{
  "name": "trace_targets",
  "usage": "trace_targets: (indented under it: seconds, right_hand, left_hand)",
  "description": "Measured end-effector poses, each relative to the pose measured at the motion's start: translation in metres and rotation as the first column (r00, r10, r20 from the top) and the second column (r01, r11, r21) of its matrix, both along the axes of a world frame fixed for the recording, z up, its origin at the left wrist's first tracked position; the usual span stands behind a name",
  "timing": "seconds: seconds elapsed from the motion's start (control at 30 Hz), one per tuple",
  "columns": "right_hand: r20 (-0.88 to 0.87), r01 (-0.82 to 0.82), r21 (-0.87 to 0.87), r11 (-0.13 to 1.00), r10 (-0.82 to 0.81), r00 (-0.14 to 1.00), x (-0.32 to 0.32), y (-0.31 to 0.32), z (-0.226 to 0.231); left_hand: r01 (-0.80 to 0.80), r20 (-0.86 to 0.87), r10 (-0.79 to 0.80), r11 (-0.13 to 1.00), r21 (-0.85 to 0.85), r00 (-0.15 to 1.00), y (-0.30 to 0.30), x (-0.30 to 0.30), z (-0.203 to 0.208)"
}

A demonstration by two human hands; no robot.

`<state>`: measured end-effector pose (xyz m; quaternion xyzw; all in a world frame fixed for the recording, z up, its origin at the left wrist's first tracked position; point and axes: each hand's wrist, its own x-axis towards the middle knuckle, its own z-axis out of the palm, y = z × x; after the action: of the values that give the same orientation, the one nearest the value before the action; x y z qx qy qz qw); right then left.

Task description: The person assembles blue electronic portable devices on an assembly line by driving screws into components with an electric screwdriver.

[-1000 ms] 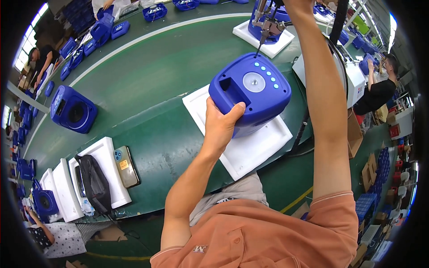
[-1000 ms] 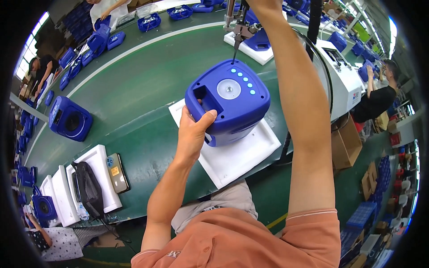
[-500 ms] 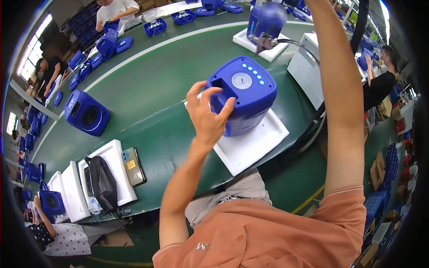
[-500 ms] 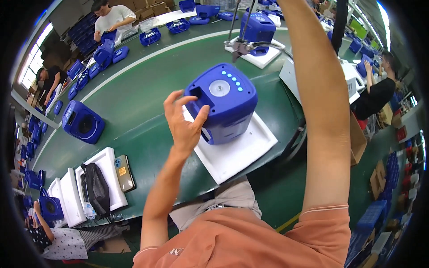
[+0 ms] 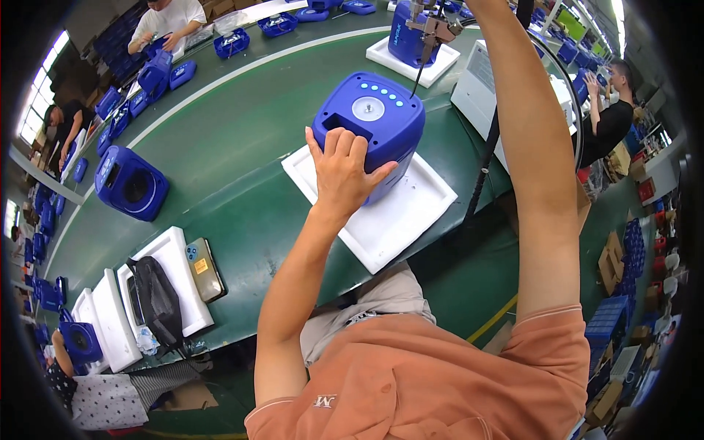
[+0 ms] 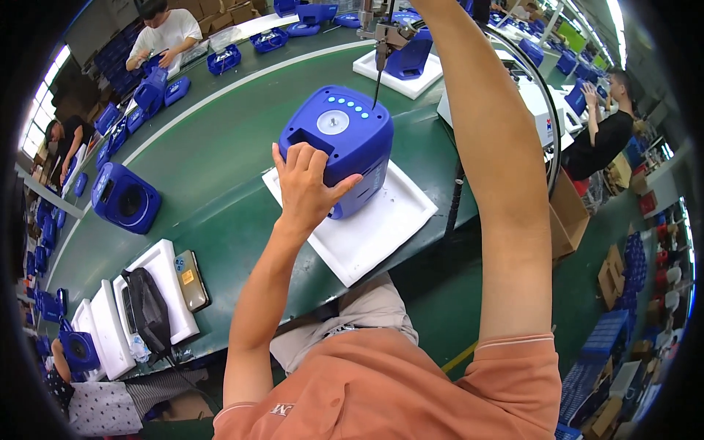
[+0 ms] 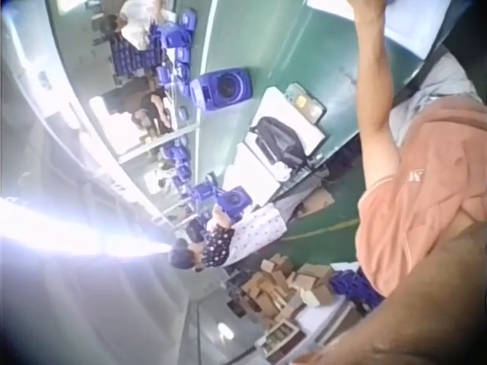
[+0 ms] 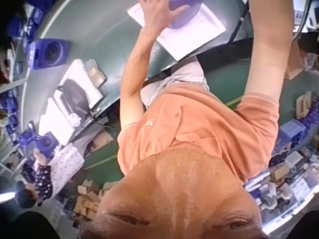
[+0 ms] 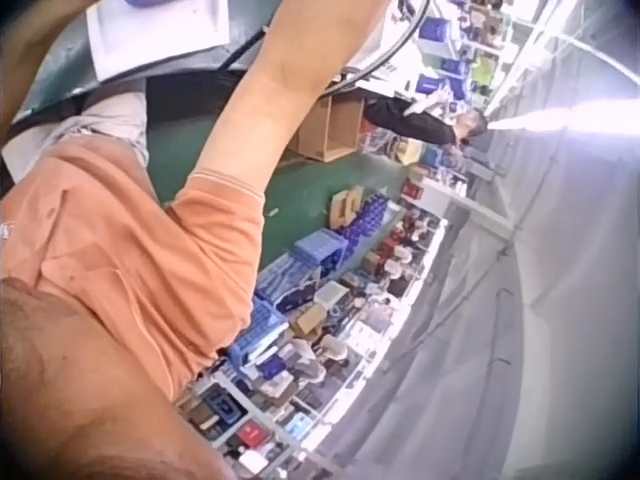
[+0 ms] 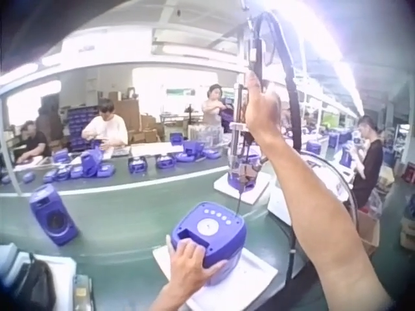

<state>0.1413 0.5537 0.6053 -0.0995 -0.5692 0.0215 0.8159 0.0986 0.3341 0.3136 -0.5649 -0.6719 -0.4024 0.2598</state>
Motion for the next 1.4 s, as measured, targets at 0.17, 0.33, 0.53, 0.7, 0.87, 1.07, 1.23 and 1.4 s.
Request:
trace_targets:
  seconds: [0.17, 0.33, 0.53, 0.7, 0.87, 1.07, 1.23, 1.4]
  right_hand:
    - [0.161, -0.145, -0.166, 0.975, 0.172, 0.972, 0.012, -0.001, -0.016]
    - [0.191, -0.251, -0.483, 0.839, 0.380, 0.905, 0.025, 0.009, -0.012]
    - [0.221, -0.107, -0.363, 0.926, 0.197, 0.955, 0.007, -0.003, -0.030]
    - [0.161, -0.256, -0.448, 0.857, 0.359, 0.920, 0.000, -0.030, -0.044]
    - [0.202, -0.325, -0.171, 0.930, 0.356, 0.913, 0.001, -0.007, -0.061]
    - [0.087, -0.390, -0.284, 0.876, 0.429, 0.899, -0.009, -0.004, -0.045]
    - [0.112, -0.313, -0.380, 0.871, 0.379, 0.919, 0.030, -0.012, 0.039]
    - [0.353, -0.318, -0.446, 0.837, 0.491, 0.796, 0.012, 0.009, 0.037]
  left_hand:
    - [0.012, -0.004, -0.012, 1.000, 0.003, 1.000, 0.000, 0.002, -0.001]
    - [0.035, 0.015, -0.035, 0.999, -0.013, 0.999, -0.001, 0.005, 0.003]
    - [0.025, 0.027, -0.024, 0.999, -0.030, 0.999, -0.004, 0.001, 0.000]
    - [0.029, 0.034, -0.028, 0.998, -0.050, 0.999, -0.005, -0.001, 0.003]
    - [0.030, -0.021, -0.031, 0.998, -0.064, 0.999, -0.002, 0.001, 0.011]
    - [-0.020, -0.026, 0.017, 0.993, -0.113, 1.000, -0.013, -0.007, 0.007]
    - [-0.039, -0.069, 0.024, 0.973, -0.230, 0.997, -0.042, 0.011, 0.031]
    - [0.027, 0.106, 0.055, 0.759, -0.651, 0.993, -0.102, -0.015, 0.041]
